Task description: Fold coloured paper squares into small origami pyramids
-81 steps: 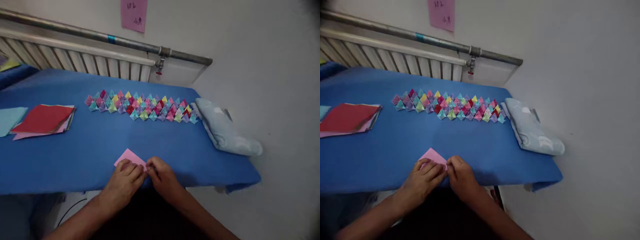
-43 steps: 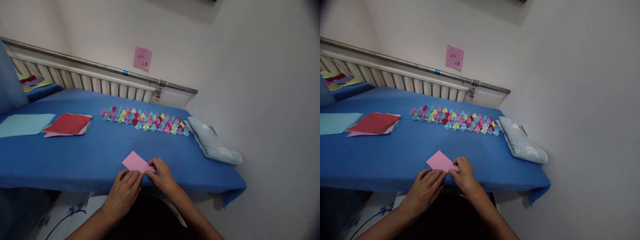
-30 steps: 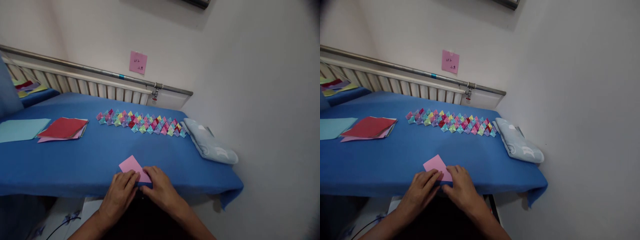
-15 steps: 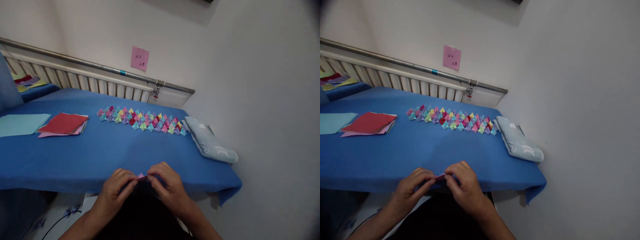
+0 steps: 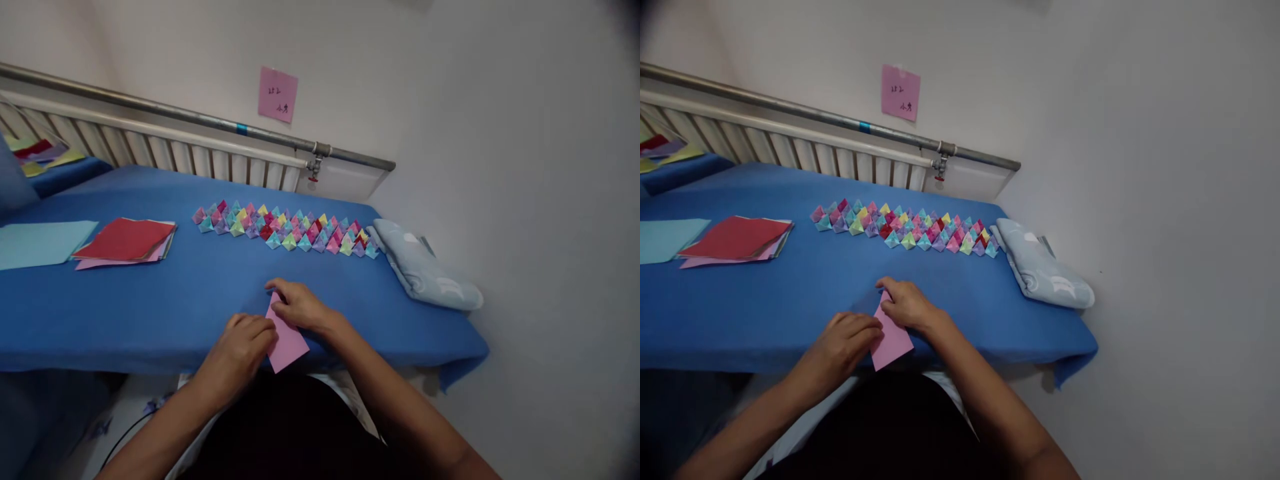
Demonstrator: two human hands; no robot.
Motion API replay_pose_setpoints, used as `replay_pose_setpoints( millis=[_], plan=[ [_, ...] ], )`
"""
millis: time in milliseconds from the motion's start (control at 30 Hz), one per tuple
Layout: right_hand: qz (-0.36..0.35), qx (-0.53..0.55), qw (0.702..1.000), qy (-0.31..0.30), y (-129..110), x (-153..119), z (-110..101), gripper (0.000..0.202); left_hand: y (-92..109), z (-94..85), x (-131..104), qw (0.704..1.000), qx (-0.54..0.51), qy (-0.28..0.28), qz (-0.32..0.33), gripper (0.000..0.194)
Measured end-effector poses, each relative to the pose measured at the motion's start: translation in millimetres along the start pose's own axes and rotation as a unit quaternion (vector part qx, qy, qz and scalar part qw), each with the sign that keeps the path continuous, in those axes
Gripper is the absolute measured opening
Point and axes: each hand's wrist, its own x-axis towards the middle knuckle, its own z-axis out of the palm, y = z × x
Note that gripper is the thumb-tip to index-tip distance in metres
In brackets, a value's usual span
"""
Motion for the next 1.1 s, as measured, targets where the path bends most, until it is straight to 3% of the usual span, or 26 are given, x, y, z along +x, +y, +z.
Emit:
replay_pose_setpoints(
  millis=[167, 200, 300, 400, 533, 633, 833, 1100],
  plan=[
    [0.023, -0.041, 0.993, 0.112, -13, -39, -10, 0.031, 2, 8.9, 0, 1.0, 0.004, -0.025, -0.006, 0.021],
    [-0.005, -0.041, 0.99, 0.132, -17, -52, -11, 0.026, 2, 9.5, -2, 1.0, 0.004, -0.027, -0.012, 0.02],
    [-0.077, -0.058, 0.993, 0.075, -27, -90, -7, 0.024, 2, 8.4, -7, 0.999, 0.0, -0.026, -0.024, 0.019],
    [-0.094, -0.102, 0.989, 0.044, -25, -111, 8, 0.029, 1, 3.2, -11, 0.999, -0.013, -0.025, -0.019, 0.023],
    [-0.105, -0.155, 0.978, 0.095, -13, -113, 17, 0.018, 2, -2.2, -13, 0.999, -0.008, -0.03, -0.006, 0.03],
    [-0.099, -0.173, 0.969, 0.146, -6, -112, 12, 0.017, 9, 2.2, -9, 1.0, 0.029, -0.009, 0.004, 0.023],
    [-0.044, -0.1, 0.984, 0.141, 3, -116, 12, 0.013, 21, 16.4, -6, 0.996, 0.087, 0.03, -0.011, 0.018],
    [0.049, -0.034, 0.985, 0.163, 12, -108, 13, 0.015, 17, 17.6, -5, 0.995, 0.084, 0.044, -0.019, 0.017]
  ],
)
